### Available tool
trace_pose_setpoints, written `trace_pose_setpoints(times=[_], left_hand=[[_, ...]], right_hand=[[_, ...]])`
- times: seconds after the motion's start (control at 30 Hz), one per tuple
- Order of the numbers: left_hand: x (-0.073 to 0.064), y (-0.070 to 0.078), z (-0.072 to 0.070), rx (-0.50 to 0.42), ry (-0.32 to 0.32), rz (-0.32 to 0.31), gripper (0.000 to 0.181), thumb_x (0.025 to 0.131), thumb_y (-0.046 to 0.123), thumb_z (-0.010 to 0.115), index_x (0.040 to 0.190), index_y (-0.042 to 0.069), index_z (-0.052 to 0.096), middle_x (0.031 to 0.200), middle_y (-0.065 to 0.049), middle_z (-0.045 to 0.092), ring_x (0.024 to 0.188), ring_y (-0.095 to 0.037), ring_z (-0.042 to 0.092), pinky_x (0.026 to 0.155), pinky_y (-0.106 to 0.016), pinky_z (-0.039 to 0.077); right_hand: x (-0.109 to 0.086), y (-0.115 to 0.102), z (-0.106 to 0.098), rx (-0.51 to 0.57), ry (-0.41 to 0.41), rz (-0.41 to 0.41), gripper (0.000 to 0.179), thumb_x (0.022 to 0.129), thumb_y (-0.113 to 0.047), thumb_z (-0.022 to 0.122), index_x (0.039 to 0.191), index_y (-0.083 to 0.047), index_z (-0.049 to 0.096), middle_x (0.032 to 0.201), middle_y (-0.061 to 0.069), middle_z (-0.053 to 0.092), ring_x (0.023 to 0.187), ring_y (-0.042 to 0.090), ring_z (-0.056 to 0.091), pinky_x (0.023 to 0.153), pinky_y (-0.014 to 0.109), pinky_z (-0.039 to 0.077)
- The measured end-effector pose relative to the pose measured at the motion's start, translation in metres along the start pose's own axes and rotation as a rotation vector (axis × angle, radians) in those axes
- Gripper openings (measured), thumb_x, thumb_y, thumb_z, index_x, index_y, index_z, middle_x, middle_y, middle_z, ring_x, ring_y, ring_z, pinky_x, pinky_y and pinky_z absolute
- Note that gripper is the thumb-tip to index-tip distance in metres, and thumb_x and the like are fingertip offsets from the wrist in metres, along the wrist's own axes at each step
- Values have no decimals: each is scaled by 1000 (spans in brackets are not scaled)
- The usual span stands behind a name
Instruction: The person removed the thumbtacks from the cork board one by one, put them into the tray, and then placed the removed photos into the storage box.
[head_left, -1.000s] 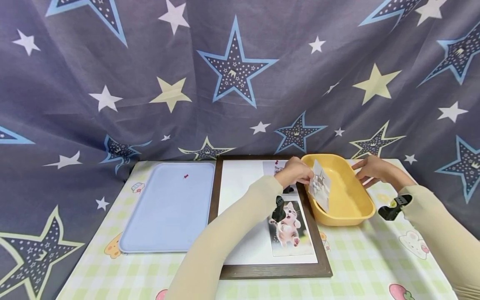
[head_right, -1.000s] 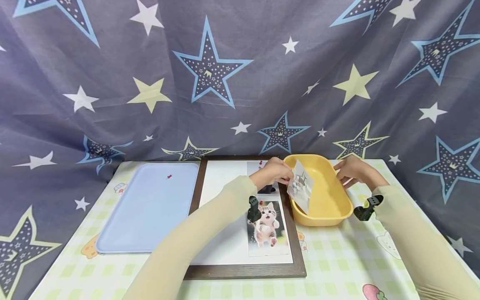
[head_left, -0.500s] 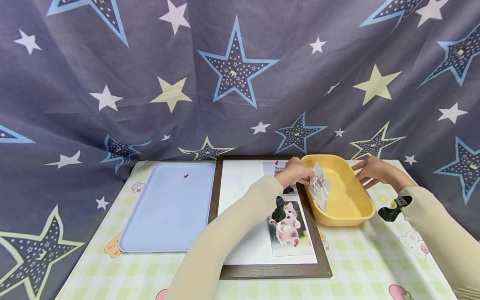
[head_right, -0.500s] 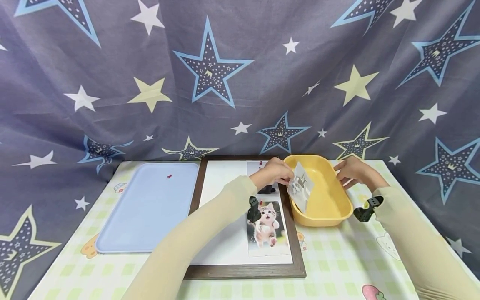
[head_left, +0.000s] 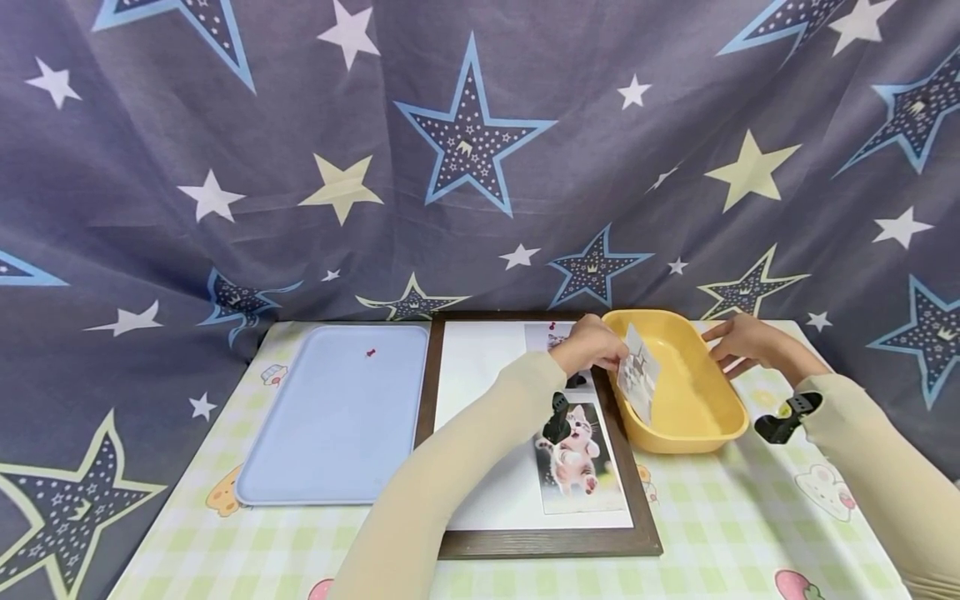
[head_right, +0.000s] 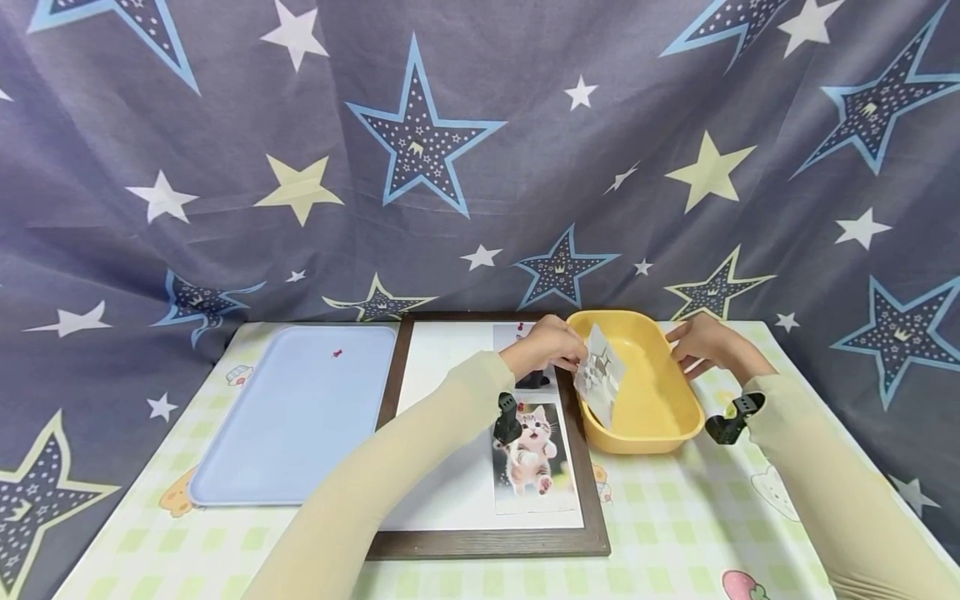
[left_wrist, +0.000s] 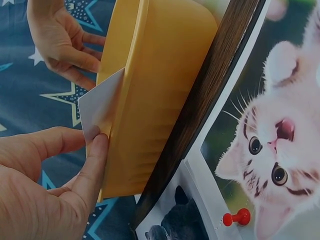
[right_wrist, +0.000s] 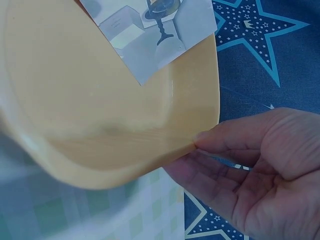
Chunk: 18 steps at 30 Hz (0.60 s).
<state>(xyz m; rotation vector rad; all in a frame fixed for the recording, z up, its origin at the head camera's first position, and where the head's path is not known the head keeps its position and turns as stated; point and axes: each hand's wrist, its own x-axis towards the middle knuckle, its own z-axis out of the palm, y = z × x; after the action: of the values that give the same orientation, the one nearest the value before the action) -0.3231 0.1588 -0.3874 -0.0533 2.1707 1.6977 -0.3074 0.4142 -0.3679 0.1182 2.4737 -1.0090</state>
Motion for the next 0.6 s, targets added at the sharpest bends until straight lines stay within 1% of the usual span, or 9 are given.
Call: trace_pose_setpoints(times=[0.13,0.27,0.33,0.43,0.53,0.6], left_hand=[[1,2,0,25,-1,-6,16,77,-18,72,76,-6,61,85,-24,75,90,-38,75,78,-42,64],[2,4,2,86,17,-26,17,76,-18,72,77,-6,61,85,-23,76,87,-36,76,79,-40,64],[4,5,2,134,37,-36,17,75,-17,73,76,-5,61,83,-20,75,84,-33,77,78,-39,65],[5,5,4,180,66,-42,16,74,-16,74,76,-4,64,79,-16,74,79,-30,78,76,-38,65],[6,5,6,211,98,-46,14,74,-12,76,77,-3,66,80,-14,74,72,-27,77,73,-36,65],[6,5,8,213,119,-44,14,75,-11,77,79,-3,67,81,-14,74,70,-26,77,71,-35,65]], right_hand=[[0,-1,0,2,-1,-1,64,92,1,59,145,24,31,90,6,76,79,16,71,78,42,65],[1,0,0,2,-2,-1,64,93,1,59,145,24,31,91,7,76,79,16,71,78,42,65],[2,0,0,0,-2,1,64,93,1,59,145,24,31,92,8,76,79,16,71,78,43,65],[2,1,-1,-7,-4,4,64,93,1,59,146,24,30,94,9,76,81,17,71,79,44,65],[2,2,-1,-11,-5,3,65,93,1,59,146,24,30,96,10,76,81,17,71,79,44,64],[2,2,-1,-12,-4,1,64,93,1,59,146,24,30,96,10,76,81,17,71,79,44,64]])
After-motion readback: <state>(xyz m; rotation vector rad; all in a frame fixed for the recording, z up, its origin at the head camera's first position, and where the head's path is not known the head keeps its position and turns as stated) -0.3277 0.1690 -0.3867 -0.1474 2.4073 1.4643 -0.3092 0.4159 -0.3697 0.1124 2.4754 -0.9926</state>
